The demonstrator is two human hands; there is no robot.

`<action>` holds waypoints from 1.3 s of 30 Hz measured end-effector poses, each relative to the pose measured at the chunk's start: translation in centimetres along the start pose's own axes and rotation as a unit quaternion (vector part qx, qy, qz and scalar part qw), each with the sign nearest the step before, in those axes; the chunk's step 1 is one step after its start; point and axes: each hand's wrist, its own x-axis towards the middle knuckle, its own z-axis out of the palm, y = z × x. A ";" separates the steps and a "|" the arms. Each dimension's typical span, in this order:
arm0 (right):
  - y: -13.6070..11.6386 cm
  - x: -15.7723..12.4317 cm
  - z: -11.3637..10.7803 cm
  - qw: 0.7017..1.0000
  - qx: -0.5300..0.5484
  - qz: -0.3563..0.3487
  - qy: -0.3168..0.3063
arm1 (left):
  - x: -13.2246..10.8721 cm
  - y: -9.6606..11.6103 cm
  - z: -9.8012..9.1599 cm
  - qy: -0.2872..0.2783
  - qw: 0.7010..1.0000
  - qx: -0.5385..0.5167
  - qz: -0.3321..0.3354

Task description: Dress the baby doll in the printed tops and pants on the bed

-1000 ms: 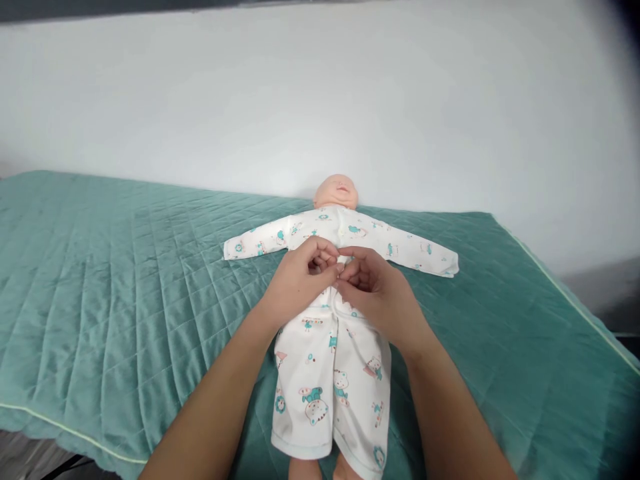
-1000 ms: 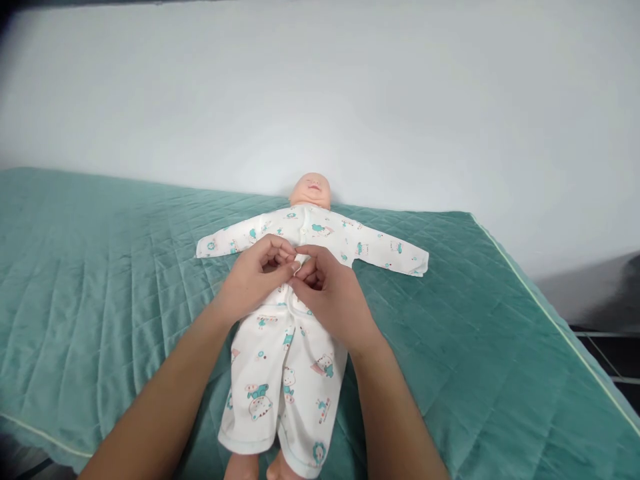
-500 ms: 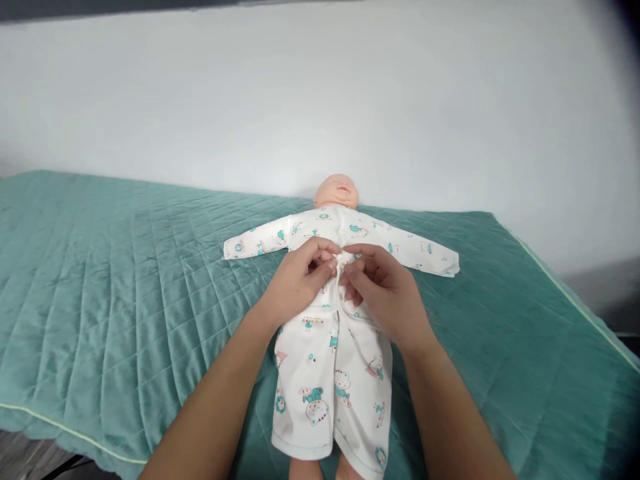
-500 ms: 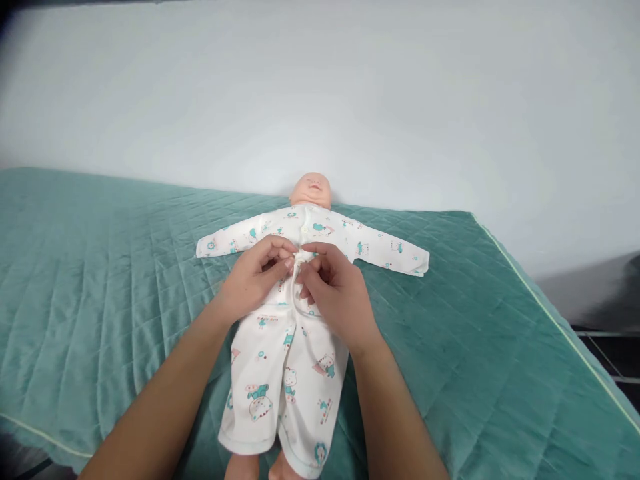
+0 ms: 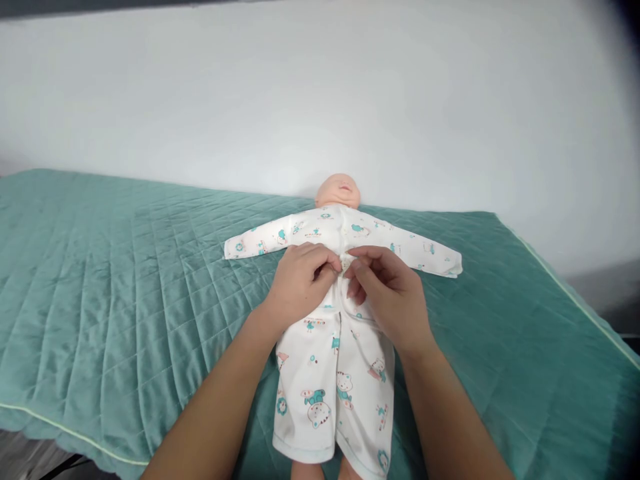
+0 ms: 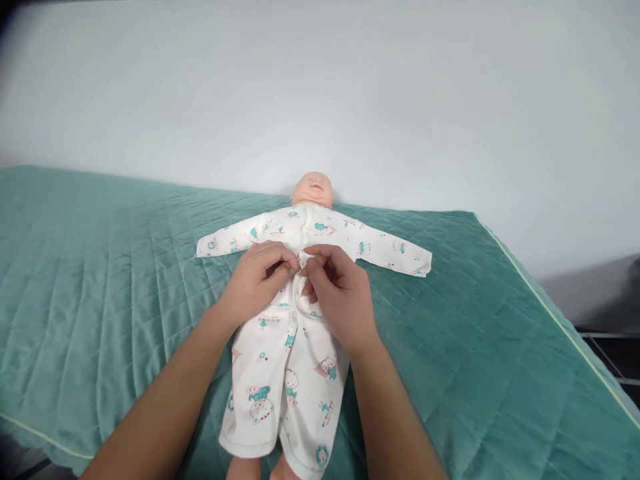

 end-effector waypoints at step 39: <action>2.0 0.9 -0.6 0.943 -0.286 -0.171 0.005 | 0.5 -1.5 0.9 0.017 0.993 0.116 0.033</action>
